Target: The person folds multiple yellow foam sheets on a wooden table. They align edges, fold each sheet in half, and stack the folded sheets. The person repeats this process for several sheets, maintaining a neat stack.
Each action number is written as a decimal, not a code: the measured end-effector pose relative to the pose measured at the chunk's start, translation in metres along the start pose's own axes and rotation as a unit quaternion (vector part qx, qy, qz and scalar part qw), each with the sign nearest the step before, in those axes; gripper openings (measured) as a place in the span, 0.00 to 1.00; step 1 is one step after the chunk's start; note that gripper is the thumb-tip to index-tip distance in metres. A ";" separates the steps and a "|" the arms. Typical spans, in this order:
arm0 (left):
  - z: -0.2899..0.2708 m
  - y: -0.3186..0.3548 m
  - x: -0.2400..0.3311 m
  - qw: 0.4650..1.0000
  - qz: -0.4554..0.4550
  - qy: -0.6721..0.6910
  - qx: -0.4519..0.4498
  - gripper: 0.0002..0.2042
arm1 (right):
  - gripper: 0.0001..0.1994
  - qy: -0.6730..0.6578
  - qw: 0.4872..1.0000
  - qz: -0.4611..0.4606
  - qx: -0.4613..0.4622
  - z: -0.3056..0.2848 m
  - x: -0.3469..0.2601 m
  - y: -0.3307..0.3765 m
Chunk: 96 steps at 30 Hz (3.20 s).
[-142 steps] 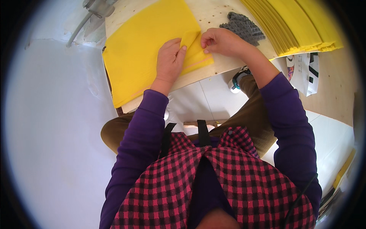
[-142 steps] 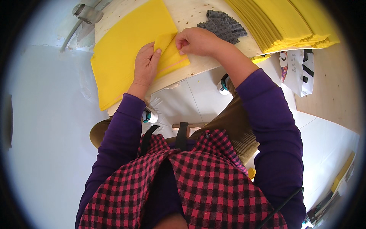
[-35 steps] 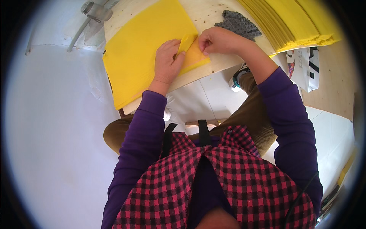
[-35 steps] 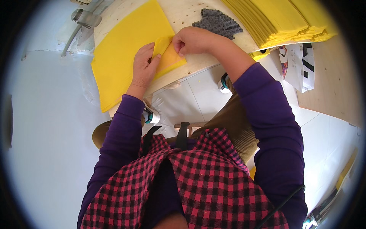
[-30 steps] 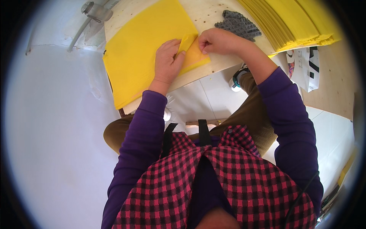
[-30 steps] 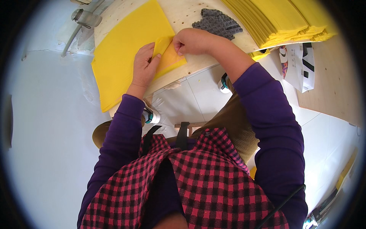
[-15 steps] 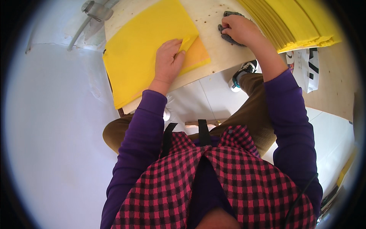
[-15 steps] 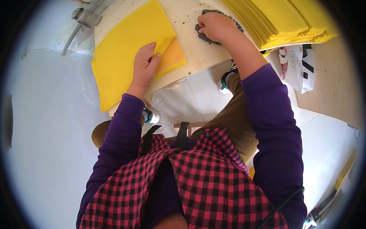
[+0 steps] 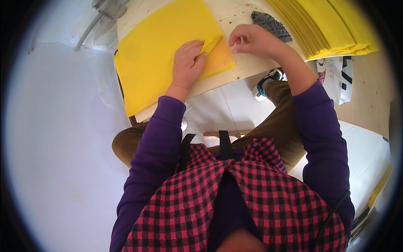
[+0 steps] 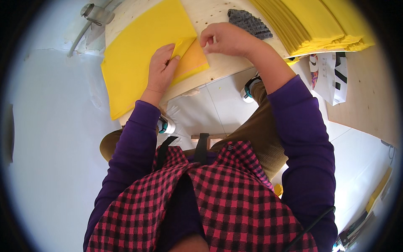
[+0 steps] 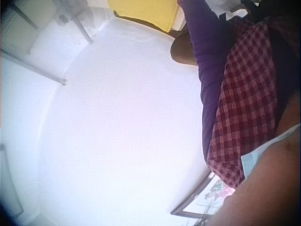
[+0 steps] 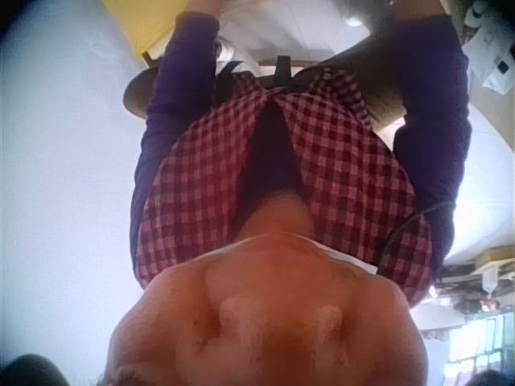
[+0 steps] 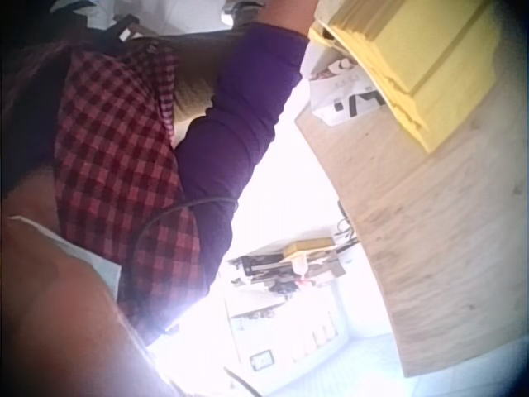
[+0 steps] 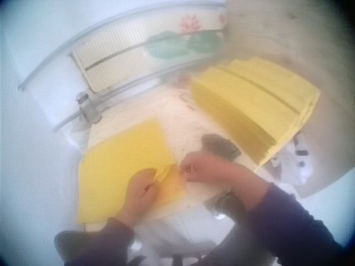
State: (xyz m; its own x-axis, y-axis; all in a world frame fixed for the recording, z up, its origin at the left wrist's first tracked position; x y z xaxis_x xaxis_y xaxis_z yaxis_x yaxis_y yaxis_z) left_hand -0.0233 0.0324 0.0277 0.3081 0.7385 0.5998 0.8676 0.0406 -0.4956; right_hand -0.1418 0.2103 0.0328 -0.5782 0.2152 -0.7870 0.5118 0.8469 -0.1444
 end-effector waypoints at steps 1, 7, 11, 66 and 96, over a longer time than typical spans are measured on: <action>0.000 0.000 0.000 1.000 0.000 -0.002 0.000 0.10 | 0.08 -0.009 1.000 -0.014 -0.013 0.007 -0.003 0.000; 0.000 -0.001 0.001 1.000 -0.001 0.001 -0.003 0.11 | 0.07 0.039 0.996 0.043 -0.068 0.017 -0.004 -0.005; 0.000 -0.001 0.000 1.000 0.001 0.002 -0.003 0.11 | 0.05 0.061 0.995 0.040 -0.060 0.019 -0.006 -0.007; 0.002 -0.002 0.004 0.998 0.033 -0.036 -0.037 0.16 | 0.04 0.026 0.999 0.010 -0.036 0.018 -0.013 -0.016; 0.001 -0.002 0.001 1.000 0.017 0.004 -0.020 0.11 | 0.06 0.030 0.994 0.048 -0.094 0.017 -0.010 -0.013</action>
State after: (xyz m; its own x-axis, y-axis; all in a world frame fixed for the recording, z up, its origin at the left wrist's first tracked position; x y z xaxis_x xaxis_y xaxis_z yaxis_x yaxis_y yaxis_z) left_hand -0.0253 0.0335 0.0291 0.3401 0.7337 0.5883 0.8717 -0.0112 -0.4899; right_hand -0.1321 0.1890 0.0319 -0.5722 0.3241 -0.7534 0.4428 0.8953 0.0488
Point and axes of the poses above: each hand's wrist, its own y-axis away from the middle knuckle, its own z-axis out of the palm, x = y × z, the point moved 4 cm from there along -y, towards the middle knuckle, and after that the axes turned 3 degrees about -z, right-handed, at the moved point
